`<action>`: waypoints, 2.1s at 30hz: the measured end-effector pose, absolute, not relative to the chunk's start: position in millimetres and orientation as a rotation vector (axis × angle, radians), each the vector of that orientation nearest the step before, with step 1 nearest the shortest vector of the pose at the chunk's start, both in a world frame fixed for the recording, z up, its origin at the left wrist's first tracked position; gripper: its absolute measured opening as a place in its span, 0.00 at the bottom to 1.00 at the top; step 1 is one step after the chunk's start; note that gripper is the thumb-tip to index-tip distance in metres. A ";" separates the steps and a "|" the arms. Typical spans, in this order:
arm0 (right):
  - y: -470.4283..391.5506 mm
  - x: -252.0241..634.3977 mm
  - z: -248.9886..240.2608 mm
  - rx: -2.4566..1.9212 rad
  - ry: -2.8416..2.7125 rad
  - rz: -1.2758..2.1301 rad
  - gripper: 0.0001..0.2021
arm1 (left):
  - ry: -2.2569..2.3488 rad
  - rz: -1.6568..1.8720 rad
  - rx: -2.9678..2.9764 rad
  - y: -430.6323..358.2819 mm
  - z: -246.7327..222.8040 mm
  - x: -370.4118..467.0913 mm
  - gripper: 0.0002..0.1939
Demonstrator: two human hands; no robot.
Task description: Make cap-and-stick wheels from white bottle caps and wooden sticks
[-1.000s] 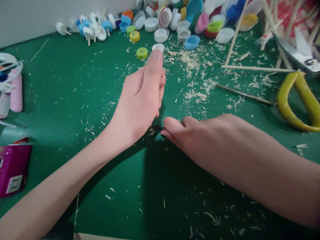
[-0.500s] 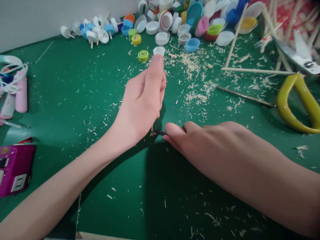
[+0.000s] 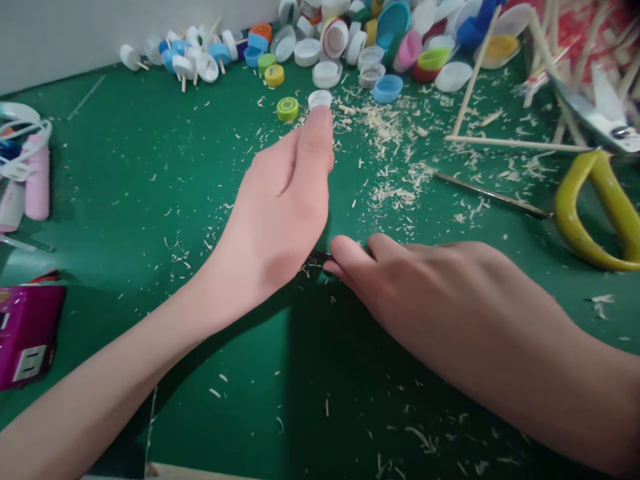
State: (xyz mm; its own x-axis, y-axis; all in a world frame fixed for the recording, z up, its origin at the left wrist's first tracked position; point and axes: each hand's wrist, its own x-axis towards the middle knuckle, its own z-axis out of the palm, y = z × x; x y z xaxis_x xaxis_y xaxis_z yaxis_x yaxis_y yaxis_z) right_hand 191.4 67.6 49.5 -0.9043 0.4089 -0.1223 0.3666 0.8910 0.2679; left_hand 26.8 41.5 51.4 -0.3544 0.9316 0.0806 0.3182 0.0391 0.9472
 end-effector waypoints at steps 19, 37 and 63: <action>63.1 179.3 52.4 0.613 2.703 0.243 0.22 | 1.531 1.438 1.169 43.4 51.7 31.3 0.29; 58.0 186.4 52.8 0.548 2.810 0.388 0.19 | 1.140 1.421 0.869 49.5 74.7 23.8 0.33; 62.9 181.7 46.5 0.619 2.959 0.384 0.10 | 1.402 1.589 0.947 44.1 63.3 29.4 0.25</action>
State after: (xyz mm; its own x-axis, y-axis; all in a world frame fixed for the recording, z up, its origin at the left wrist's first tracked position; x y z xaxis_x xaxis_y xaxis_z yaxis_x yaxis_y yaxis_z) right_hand 181.7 62.9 46.5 -0.9131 0.4057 -0.0403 0.3819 0.8858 0.2636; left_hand 29.4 44.1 63.3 -0.4021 0.9151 0.0279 -0.0867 -0.0684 0.9939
